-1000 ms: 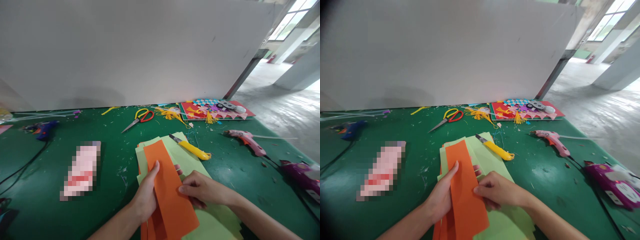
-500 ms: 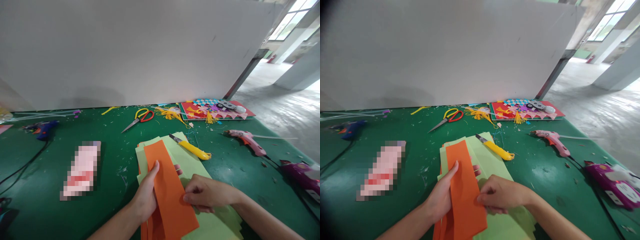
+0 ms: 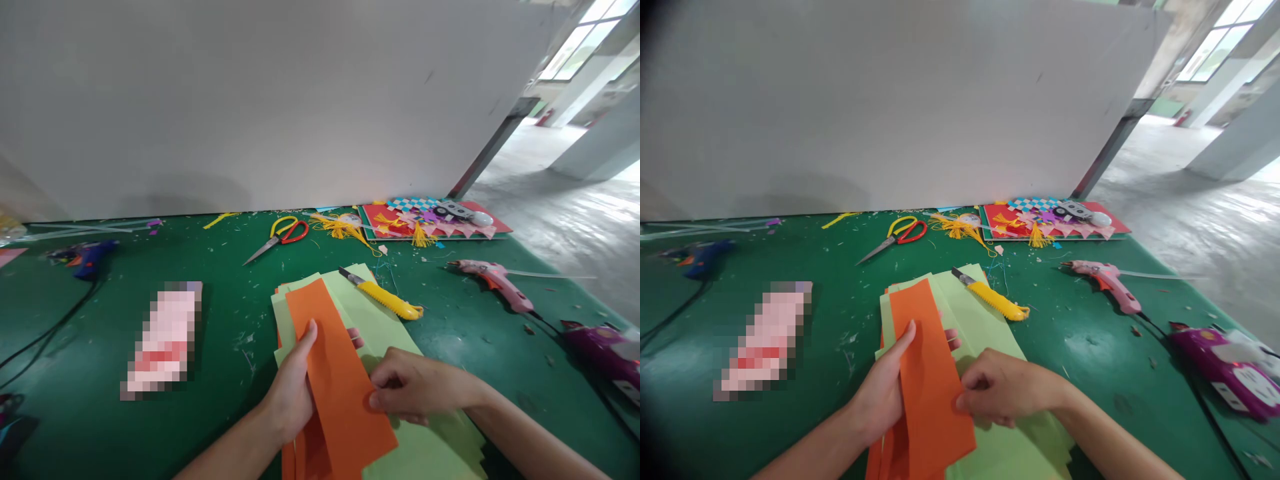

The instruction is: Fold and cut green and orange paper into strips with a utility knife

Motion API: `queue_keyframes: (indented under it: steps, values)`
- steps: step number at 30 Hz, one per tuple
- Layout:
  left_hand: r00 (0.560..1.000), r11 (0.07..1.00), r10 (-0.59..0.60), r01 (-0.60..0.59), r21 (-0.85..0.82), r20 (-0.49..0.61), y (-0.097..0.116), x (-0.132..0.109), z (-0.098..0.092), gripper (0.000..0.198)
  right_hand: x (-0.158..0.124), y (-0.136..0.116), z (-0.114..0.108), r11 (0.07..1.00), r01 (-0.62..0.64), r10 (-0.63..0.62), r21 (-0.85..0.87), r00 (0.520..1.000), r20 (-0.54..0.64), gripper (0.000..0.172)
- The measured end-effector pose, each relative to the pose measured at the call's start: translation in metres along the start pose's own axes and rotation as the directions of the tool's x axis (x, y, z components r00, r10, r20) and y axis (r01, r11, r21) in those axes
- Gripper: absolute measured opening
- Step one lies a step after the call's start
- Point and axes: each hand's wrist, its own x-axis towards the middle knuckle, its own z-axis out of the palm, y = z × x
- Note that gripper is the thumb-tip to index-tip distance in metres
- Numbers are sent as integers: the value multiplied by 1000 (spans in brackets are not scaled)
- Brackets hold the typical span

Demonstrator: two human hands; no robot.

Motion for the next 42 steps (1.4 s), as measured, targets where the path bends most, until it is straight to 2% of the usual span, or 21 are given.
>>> queue_keyframes:
  steps: [5,14,20,26,32,42]
  values:
    - [1000,1000,20,-20,-14,-12,1,1,1,49,-1,1,0,999,-27,29,-41,998,64,33]
    - [999,1000,-6,6,4,-39,1,-1,2,53,-2,3,-4,999,-23,27,-30,989,148,32]
    - [1000,1000,21,-21,-6,3,2,-1,4,51,-4,1,-5,998,-4,13,-61,987,158,29]
    - [999,1000,17,-17,-4,-38,2,-2,5,51,-3,5,-5,997,42,-27,-70,979,204,24]
    - [1000,1000,2,-3,-8,-25,3,-2,4,54,-3,7,-5,995,78,-62,-67,976,211,27]
    - [1000,999,-15,15,-30,-8,3,-3,3,55,-5,5,-5,998,60,-54,-19,967,248,28]
